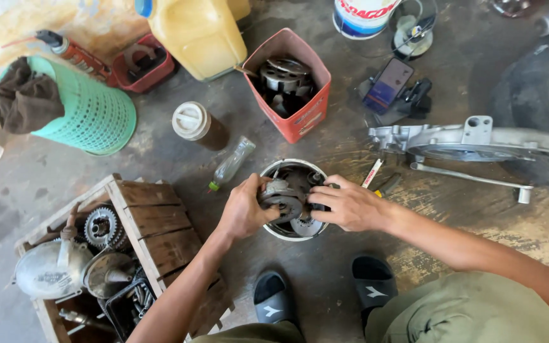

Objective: The person works on a motorcycle engine assembly on the workshop floor, holding the assembly steady while working on a small fitting by hand. They then set the phone aside, wipe parts with a cloth, and sort engine components and hardware into boxes, buckets and trays on the floor.

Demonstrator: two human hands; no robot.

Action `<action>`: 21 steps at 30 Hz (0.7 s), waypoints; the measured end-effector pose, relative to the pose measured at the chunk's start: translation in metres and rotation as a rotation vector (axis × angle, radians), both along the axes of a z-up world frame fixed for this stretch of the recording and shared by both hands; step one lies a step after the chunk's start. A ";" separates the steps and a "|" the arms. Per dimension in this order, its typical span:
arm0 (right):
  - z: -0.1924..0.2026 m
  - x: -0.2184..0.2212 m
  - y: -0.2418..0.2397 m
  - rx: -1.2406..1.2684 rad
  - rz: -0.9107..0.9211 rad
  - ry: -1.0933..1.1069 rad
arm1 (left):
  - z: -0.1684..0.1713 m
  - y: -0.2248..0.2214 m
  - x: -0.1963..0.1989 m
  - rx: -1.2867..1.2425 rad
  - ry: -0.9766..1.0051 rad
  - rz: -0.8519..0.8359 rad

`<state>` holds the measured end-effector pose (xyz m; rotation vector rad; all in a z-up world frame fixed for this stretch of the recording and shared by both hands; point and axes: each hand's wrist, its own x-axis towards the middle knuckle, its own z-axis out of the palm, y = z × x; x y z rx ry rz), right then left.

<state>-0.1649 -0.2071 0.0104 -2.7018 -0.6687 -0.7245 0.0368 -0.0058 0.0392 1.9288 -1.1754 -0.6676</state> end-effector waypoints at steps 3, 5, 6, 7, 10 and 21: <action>-0.005 -0.006 0.000 -0.028 -0.024 0.076 | -0.003 0.001 0.003 0.074 0.029 0.028; -0.010 -0.008 0.000 -0.025 -0.027 0.094 | -0.012 0.004 0.007 0.106 0.029 0.022; -0.013 -0.008 -0.001 -0.025 -0.028 0.115 | -0.016 0.005 0.009 0.137 0.033 0.019; -0.011 -0.007 0.000 -0.027 -0.026 0.110 | -0.022 0.007 0.012 0.134 0.029 0.022; -0.006 -0.005 0.001 -0.043 -0.025 0.122 | -0.038 0.018 0.017 0.160 0.050 0.021; 0.004 -0.012 -0.016 -0.063 0.000 0.134 | -0.038 0.029 0.033 0.026 0.381 -0.061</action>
